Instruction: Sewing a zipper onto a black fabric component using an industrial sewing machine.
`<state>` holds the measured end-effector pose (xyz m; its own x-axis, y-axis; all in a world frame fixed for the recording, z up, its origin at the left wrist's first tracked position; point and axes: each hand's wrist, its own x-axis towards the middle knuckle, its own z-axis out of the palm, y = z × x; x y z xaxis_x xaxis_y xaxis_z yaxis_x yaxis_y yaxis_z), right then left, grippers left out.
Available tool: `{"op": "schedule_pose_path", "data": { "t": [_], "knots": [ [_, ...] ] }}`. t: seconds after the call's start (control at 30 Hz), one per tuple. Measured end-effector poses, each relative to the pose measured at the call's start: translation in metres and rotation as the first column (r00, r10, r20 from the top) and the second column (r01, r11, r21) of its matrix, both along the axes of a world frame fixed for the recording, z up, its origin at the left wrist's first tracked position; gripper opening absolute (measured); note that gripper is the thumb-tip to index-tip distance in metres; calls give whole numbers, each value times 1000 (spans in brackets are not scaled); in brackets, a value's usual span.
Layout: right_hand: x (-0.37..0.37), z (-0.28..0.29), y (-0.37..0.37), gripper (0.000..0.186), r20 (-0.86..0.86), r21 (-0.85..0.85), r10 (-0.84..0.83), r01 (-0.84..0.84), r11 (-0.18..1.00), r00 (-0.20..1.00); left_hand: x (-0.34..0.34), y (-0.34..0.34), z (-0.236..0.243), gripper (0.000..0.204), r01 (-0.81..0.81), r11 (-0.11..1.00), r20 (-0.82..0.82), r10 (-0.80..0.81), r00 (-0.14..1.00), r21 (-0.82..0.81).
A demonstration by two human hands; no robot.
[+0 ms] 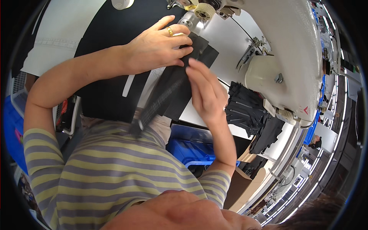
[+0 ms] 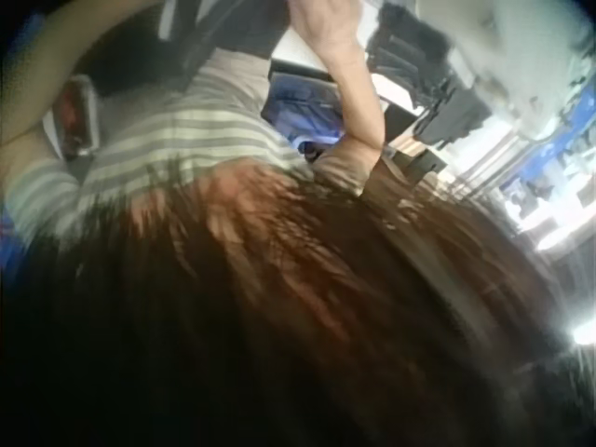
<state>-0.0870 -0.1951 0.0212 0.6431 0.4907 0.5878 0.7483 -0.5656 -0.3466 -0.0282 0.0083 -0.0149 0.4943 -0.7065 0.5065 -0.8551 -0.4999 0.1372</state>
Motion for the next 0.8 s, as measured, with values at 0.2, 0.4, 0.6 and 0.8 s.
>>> {"op": "schedule_pose_path", "data": {
  "t": [0.2, 0.4, 0.6, 0.8],
  "knots": [
    [26, -25, 0, 24, 14, -142, -18, 20, 990, 1000, 0, 2, -1, 30, -9, 996, 25, 12, 1000, -86],
    [26, -21, 0, 29, -6, -151, -89, 87, 985, 996, 0, 1, 1, 31, -33, 998, 77, 37, 996, -60],
    [28, -26, -2, 35, 33, -179, -175, 178, 968, 984, -3, 4, 4, 25, -25, 1000, 83, 26, 996, -15],
    [28, -25, 0, 34, 44, -196, -173, 178, 964, 984, -5, 6, 6, 23, -13, 999, 108, 7, 994, 50]
  ]
}}
